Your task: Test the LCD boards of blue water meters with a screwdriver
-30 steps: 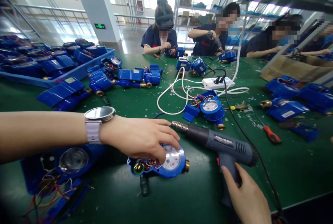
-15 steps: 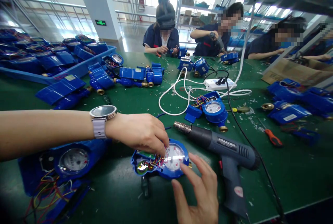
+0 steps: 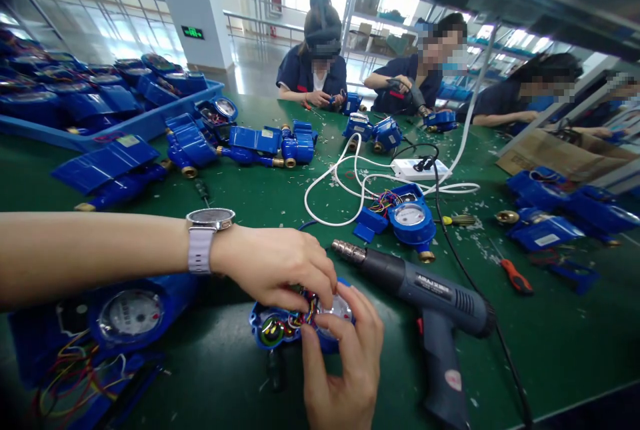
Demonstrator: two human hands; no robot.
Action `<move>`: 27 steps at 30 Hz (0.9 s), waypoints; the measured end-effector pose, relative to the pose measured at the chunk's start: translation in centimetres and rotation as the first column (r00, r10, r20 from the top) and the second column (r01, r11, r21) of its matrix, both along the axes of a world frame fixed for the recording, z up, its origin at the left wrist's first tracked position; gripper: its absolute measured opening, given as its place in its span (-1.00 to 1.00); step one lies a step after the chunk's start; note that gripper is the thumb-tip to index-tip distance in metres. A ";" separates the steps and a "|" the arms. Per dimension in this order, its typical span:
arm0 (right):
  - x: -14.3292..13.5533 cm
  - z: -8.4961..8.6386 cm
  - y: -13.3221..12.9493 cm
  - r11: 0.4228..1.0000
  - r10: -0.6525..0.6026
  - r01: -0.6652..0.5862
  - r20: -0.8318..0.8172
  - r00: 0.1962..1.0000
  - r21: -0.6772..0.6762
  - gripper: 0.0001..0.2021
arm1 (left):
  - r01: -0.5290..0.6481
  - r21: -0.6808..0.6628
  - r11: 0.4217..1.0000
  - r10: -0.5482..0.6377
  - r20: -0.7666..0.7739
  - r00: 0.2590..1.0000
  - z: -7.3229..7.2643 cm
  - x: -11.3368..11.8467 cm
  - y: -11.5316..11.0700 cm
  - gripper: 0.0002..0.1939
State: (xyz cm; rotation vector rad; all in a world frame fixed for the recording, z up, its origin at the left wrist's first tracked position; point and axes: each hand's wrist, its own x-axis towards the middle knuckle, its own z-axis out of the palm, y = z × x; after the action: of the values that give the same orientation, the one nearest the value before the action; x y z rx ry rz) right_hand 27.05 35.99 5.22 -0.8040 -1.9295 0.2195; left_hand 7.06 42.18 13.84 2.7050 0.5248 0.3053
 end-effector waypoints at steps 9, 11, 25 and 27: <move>0.0 -0.7 -0.5 0.998 -0.018 0.014 -0.056 0.998 -0.062 -0.96 | 0.048 0.086 0.995 -0.044 -0.045 0.998 0.2 0.2 0.4 -0.83; 0.0 -0.7 -0.5 0.998 -0.016 0.012 -0.058 0.998 -0.066 -0.96 | 0.034 0.088 0.996 -0.030 -0.040 0.999 0.1 0.0 0.6 -0.83; -0.2 -1.4 -0.9 0.995 -0.044 0.031 -0.135 0.990 -0.096 -0.95 | 0.047 0.161 0.986 -0.042 -0.037 0.998 -0.3 0.1 0.1 -0.83; -0.2 -1.4 -0.8 0.996 -0.032 0.019 -0.134 0.990 -0.092 -0.95 | 0.039 0.161 0.986 -0.034 -0.033 0.999 -0.3 0.1 0.2 -0.82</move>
State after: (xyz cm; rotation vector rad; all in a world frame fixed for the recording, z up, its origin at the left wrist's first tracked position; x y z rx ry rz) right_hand 26.90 35.20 3.80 -0.8514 -1.7912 0.3398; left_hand 7.14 42.38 13.57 2.8765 0.4770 0.3091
